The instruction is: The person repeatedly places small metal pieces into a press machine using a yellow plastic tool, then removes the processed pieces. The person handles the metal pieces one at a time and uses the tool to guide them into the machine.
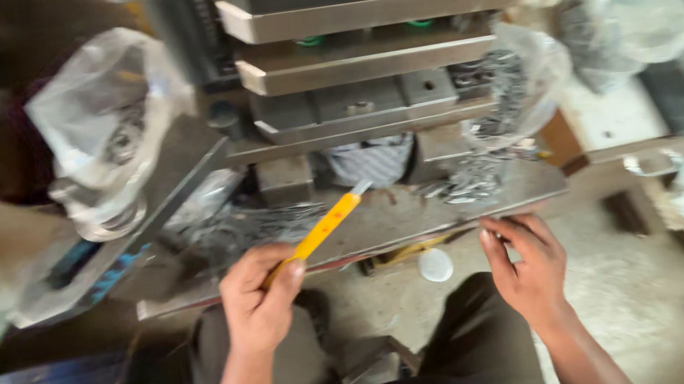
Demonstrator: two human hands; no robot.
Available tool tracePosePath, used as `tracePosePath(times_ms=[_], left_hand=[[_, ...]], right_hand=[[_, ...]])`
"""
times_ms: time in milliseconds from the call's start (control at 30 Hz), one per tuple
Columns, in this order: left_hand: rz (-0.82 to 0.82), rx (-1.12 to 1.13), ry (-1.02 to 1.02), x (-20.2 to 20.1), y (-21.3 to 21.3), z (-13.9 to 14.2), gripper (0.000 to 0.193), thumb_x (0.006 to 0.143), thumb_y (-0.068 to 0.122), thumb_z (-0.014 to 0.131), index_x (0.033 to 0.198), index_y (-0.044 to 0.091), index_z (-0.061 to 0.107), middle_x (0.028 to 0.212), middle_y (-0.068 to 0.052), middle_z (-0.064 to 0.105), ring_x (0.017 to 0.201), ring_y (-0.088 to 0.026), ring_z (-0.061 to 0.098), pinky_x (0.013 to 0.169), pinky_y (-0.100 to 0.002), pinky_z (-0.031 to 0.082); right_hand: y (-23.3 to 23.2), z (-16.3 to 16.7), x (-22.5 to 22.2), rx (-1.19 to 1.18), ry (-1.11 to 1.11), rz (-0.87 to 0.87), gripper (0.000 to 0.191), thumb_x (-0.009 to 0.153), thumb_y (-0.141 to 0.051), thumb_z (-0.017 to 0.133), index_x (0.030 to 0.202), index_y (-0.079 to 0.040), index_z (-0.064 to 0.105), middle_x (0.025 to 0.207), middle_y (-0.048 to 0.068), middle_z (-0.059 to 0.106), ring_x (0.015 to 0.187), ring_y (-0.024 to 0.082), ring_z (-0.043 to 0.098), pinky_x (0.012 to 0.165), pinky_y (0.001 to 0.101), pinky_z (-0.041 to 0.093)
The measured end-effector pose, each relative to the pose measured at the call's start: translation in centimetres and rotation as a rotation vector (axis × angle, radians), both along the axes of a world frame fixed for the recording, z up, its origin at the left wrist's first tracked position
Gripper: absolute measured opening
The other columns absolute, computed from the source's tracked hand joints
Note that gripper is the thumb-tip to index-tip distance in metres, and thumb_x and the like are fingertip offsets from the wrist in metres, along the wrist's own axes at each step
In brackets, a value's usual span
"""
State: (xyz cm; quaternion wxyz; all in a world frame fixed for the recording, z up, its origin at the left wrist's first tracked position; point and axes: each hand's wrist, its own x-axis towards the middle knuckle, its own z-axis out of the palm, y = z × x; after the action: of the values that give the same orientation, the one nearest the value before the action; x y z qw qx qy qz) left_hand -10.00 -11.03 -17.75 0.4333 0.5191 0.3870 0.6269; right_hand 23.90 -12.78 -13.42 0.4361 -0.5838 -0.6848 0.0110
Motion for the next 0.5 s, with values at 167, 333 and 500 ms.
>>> tracePosePath(times_ms=[167,333,500], left_hand=[[-0.082,-0.075,-0.148,0.1,0.1,0.4,0.011,0.095,-0.003,0.070,0.106,-0.005,0.069,0.076,0.000,0.061,0.063,-0.004,0.047,0.056,-0.022,0.037],[-0.041,-0.081,-0.115,0.0,-0.1,-0.1,0.013,0.091,-0.004,0.068,0.104,-0.004,0.067,0.082,-0.002,0.067,0.066,-0.006,0.056,0.058,-0.023,0.045],[0.013,-0.114,-0.049,0.0,-0.1,-1.4,0.016,0.091,-0.004,0.070,0.107,-0.004,0.068,0.078,-0.003,0.065,0.066,-0.006,0.056,0.059,-0.022,0.042]], right_hand=[[-0.8,-1.0,-2.8,0.049,-0.074,0.151,0.022,0.085,-0.010,0.078,0.106,-0.007,0.074,0.104,0.010,0.069,0.094,0.028,0.068,0.081,0.0368,0.055],[-0.5,-0.3,-3.2,0.060,-0.120,0.090,0.027,0.081,-0.012,0.079,0.108,-0.009,0.076,0.107,0.007,0.070,0.098,0.030,0.063,0.084,0.0404,0.052],[0.0,0.5,-1.4,0.120,-0.174,-0.034,0.034,0.085,-0.017,0.080,0.117,-0.009,0.072,0.113,0.009,0.067,0.104,0.031,0.059,0.090,0.0426,0.048]])
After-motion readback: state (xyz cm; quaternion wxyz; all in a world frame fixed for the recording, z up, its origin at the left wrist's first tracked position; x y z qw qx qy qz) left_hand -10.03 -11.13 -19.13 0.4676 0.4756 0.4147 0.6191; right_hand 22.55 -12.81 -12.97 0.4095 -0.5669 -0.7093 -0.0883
